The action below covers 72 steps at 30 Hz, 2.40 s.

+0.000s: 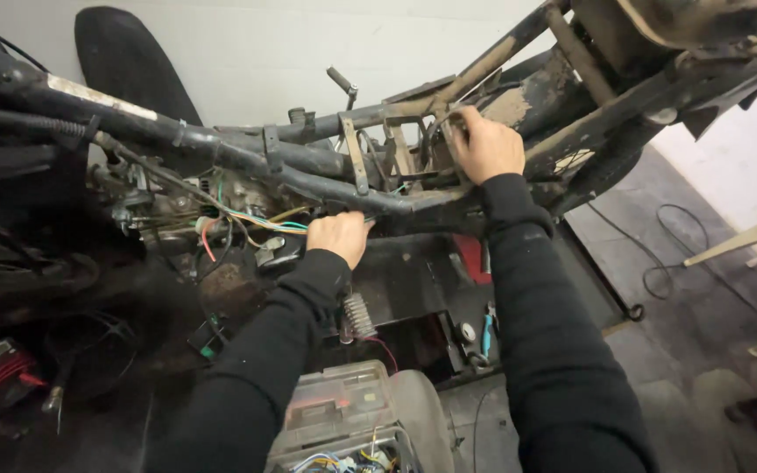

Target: The person works on the wiring of a motorcycle, using pliers to strip and connect wires near the engine and frame. They manipulate several colored wires and use a small cylindrical component during the process.

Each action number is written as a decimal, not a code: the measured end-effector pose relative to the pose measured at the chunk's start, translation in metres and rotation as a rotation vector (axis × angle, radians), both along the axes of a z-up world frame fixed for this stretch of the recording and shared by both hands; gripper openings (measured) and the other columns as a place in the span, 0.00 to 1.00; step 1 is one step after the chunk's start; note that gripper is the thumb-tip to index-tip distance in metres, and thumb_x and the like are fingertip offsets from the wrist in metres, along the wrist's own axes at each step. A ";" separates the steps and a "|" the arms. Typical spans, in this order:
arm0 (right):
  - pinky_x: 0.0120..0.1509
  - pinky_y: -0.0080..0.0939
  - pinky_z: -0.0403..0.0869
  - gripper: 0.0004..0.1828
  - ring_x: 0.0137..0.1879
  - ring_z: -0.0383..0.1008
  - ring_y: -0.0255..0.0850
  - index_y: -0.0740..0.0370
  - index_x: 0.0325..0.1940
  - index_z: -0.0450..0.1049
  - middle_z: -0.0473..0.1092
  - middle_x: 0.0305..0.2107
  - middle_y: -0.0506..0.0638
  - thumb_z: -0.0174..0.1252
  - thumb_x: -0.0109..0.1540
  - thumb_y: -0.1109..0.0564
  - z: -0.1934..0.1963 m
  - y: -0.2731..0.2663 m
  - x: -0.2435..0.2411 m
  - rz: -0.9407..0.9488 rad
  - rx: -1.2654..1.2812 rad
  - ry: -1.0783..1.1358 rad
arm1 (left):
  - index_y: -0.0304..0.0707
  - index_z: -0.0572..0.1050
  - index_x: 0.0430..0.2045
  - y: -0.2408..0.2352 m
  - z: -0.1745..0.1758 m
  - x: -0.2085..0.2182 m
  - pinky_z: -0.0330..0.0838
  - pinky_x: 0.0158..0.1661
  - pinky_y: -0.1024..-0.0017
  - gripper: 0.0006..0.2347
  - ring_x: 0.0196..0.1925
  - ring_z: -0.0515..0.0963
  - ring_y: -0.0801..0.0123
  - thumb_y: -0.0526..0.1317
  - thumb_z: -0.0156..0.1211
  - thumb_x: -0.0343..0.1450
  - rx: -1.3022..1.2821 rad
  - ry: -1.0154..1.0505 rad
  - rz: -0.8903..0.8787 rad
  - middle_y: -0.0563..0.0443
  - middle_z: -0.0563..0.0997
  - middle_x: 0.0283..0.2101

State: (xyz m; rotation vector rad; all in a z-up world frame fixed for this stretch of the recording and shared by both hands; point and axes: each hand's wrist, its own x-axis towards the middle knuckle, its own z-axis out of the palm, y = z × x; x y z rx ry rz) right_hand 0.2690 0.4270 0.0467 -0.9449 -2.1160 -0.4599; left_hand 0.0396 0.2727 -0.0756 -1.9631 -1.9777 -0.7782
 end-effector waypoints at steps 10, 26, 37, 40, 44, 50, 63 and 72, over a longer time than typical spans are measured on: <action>0.65 0.60 0.68 0.12 0.64 0.66 0.53 0.50 0.44 0.80 0.72 0.51 0.49 0.70 0.56 0.55 0.006 -0.049 -0.032 0.342 0.013 -0.201 | 0.40 0.82 0.17 0.014 -0.009 0.014 0.74 0.36 0.50 0.14 0.27 0.84 0.46 0.44 0.54 0.70 -0.007 -0.107 0.160 0.39 0.83 0.25; 0.75 0.80 0.46 0.10 0.76 0.54 0.49 0.45 0.36 0.84 0.64 0.64 0.44 0.58 0.59 0.49 0.013 -0.045 -0.071 0.271 0.190 -0.854 | 0.40 0.83 0.20 0.013 -0.006 0.014 0.72 0.38 0.51 0.18 0.29 0.84 0.48 0.51 0.55 0.73 -0.067 -0.143 0.126 0.40 0.84 0.25; 0.72 0.80 0.53 0.08 0.78 0.47 0.54 0.48 0.37 0.84 0.66 0.59 0.47 0.61 0.56 0.55 0.010 -0.041 -0.081 0.237 -0.030 -0.823 | 0.43 0.80 0.25 0.013 -0.017 0.000 0.71 0.36 0.52 0.14 0.32 0.84 0.52 0.49 0.53 0.74 -0.065 -0.078 -0.038 0.44 0.84 0.27; 0.68 0.76 0.55 0.17 0.74 0.48 0.58 0.55 0.43 0.82 0.66 0.62 0.51 0.68 0.49 0.54 0.031 -0.064 -0.079 0.322 -0.183 -0.760 | 0.44 0.79 0.27 0.007 -0.017 0.001 0.69 0.33 0.51 0.11 0.29 0.84 0.53 0.48 0.54 0.73 -0.046 -0.019 -0.073 0.46 0.84 0.25; 0.66 0.55 0.69 0.11 0.64 0.68 0.55 0.60 0.47 0.80 0.72 0.52 0.54 0.64 0.61 0.58 0.046 -0.109 -0.053 0.551 -0.157 -0.152 | 0.46 0.78 0.26 0.005 -0.023 0.005 0.68 0.35 0.56 0.09 0.29 0.84 0.57 0.46 0.54 0.72 -0.036 0.165 -0.084 0.49 0.83 0.26; 0.34 0.36 0.66 0.09 0.30 0.66 0.36 0.63 0.45 0.75 0.69 0.27 0.46 0.54 0.70 0.55 -0.091 -0.144 -0.025 0.521 -0.814 0.986 | 0.46 0.77 0.23 -0.007 -0.012 0.010 0.65 0.39 0.57 0.10 0.29 0.82 0.59 0.46 0.55 0.72 0.065 0.202 -0.130 0.51 0.82 0.23; 0.35 0.38 0.68 0.13 0.33 0.70 0.35 0.60 0.47 0.73 0.72 0.31 0.47 0.57 0.70 0.48 -0.221 -0.070 -0.085 0.559 -1.407 1.327 | 0.45 0.78 0.25 -0.004 -0.011 0.008 0.67 0.43 0.57 0.10 0.34 0.83 0.59 0.48 0.59 0.71 -0.040 0.236 -0.109 0.49 0.83 0.28; 0.40 0.38 0.70 0.12 0.38 0.74 0.36 0.57 0.50 0.72 0.73 0.34 0.46 0.53 0.70 0.48 -0.201 -0.078 -0.077 0.876 -1.565 1.333 | 0.42 0.80 0.24 0.003 -0.009 0.006 0.71 0.36 0.55 0.15 0.33 0.84 0.54 0.54 0.61 0.71 -0.158 0.068 -0.109 0.46 0.84 0.27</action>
